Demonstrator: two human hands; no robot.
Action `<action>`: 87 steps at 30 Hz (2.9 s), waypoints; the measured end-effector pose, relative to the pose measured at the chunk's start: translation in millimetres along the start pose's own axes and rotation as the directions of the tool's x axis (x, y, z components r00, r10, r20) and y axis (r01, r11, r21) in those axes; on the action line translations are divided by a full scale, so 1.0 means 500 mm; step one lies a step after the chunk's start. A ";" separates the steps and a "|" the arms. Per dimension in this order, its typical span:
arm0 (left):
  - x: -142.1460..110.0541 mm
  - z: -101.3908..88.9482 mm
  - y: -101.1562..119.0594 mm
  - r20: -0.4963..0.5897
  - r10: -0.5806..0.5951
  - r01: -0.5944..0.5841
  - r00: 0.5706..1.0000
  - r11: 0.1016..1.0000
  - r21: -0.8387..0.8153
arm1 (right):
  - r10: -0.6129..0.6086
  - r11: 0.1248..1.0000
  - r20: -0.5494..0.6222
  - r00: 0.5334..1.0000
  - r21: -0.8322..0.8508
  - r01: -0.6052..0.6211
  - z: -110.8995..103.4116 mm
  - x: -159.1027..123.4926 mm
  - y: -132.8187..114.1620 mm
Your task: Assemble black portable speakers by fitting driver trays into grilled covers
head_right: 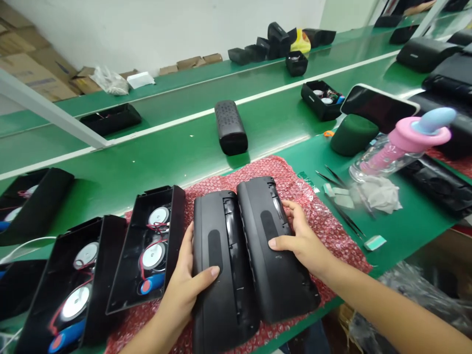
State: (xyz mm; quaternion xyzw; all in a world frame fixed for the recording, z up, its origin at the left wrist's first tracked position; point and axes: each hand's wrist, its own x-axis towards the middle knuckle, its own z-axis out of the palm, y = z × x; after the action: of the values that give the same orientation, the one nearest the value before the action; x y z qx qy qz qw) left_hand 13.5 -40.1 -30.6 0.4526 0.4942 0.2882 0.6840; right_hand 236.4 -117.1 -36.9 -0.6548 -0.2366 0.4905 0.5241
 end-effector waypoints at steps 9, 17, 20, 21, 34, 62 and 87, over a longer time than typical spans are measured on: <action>-0.001 0.000 0.000 0.022 -0.022 0.022 1.000 1.000 0.011 | 0.012 1.000 0.145 0.989 0.004 -0.013 -0.012 0.007 0.006; -0.002 0.002 0.000 0.023 -0.009 0.009 1.000 1.000 -0.007 | -0.032 0.998 0.088 0.996 -0.048 0.037 -0.015 0.006 0.014; -0.003 0.005 -0.001 -0.003 0.011 -0.011 1.000 1.000 -0.005 | -0.057 0.997 0.094 0.994 -0.050 0.061 -0.014 0.004 0.013; -0.003 0.004 -0.003 -0.021 0.023 -0.023 1.000 1.000 0.000 | -0.062 0.996 0.093 0.994 -0.053 0.067 -0.013 0.003 0.012; -0.008 0.026 0.026 -0.151 -0.053 0.065 0.987 0.995 0.075 | -0.061 0.998 0.126 0.990 0.029 0.057 -0.001 0.005 -0.011; -0.013 0.032 0.034 -0.133 -0.101 0.111 0.986 0.991 0.068 | -0.030 0.992 0.137 0.990 0.123 0.013 0.001 0.000 -0.008; -0.008 0.018 0.019 -0.096 -0.013 0.024 0.995 0.993 0.116 | -0.046 0.998 0.121 0.992 0.040 0.041 -0.003 0.001 -0.005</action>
State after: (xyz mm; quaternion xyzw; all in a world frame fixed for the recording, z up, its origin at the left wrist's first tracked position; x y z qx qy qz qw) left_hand 20.9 -42.3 -19.4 0.4732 0.5465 0.2737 0.6344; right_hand 238.4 -116.6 -34.7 -0.6083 -0.2730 0.5224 0.5315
